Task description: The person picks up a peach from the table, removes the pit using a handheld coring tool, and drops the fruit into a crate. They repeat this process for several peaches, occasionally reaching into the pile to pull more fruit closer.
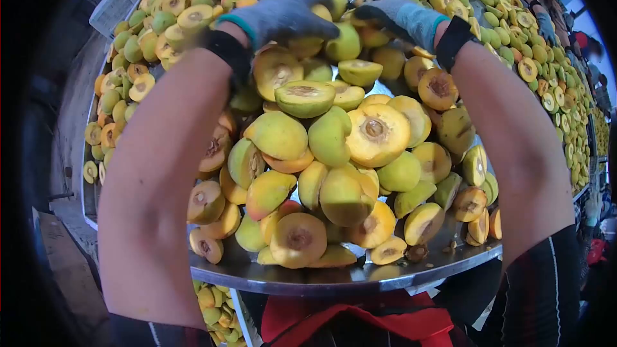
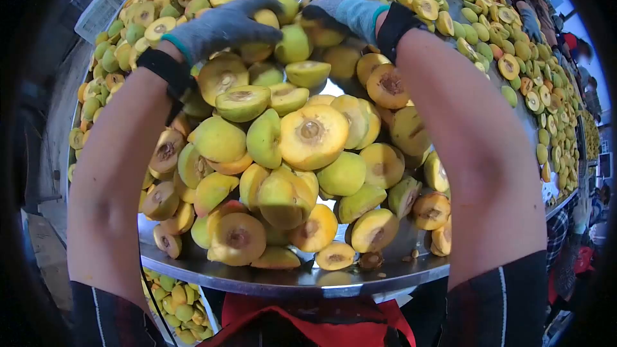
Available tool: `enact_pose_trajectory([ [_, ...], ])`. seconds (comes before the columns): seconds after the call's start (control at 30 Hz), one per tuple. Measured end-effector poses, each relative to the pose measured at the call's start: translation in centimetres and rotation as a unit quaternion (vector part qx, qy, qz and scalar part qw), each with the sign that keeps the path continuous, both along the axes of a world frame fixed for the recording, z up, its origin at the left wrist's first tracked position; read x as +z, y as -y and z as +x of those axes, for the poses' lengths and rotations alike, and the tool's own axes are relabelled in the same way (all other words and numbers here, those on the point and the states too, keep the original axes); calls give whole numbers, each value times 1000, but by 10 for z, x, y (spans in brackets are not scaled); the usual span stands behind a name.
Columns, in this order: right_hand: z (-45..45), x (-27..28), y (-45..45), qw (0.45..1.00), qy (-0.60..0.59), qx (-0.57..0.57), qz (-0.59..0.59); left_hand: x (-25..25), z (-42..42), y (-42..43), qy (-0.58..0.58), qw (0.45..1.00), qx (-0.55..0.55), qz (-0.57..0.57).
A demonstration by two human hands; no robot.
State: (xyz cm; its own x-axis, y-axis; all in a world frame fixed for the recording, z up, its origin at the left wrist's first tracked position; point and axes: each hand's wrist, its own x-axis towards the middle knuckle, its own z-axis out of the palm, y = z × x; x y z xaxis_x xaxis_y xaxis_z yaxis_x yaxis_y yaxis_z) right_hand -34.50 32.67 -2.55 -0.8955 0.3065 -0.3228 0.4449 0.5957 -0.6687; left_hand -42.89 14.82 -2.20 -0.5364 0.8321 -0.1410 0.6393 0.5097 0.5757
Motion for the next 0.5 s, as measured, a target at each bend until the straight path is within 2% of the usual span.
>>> enact_pose_trajectory([
  [0.03, -1, -5, 3, 997, 2, 55, -60, 4, 10, -8, -36, 998, -56, -19],
  [0.1, 19, 4, 11, 972, -54, 215, 79, 6, 33, -6, -102, 992, -61, -51],
  [0.13, 24, 4, 14, 987, -14, 148, 58, 6, 40, -2, -63, 994, -51, -67],
  [0.17, 33, 8, 13, 978, -25, 180, 99, 6, 44, 0, -60, 992, -71, -82],
  [0.23, 51, 14, 14, 987, 50, 142, 49, 9, 62, 7, -117, 986, -85, -81],
  [0.33, 64, 6, 9, 976, 66, 177, 111, 14, 84, 20, -50, 989, -137, -22],
  [0.37, 67, -20, 1, 974, -51, 203, 85, 14, 92, 23, -32, 988, -152, 18],
  [0.47, 114, 1, 25, 972, -61, 205, 96, 30, 125, 27, -43, 993, -104, -39],
  [0.5, 127, 4, 30, 972, -100, 190, 96, 32, 132, 25, -103, 989, -107, -26],
])
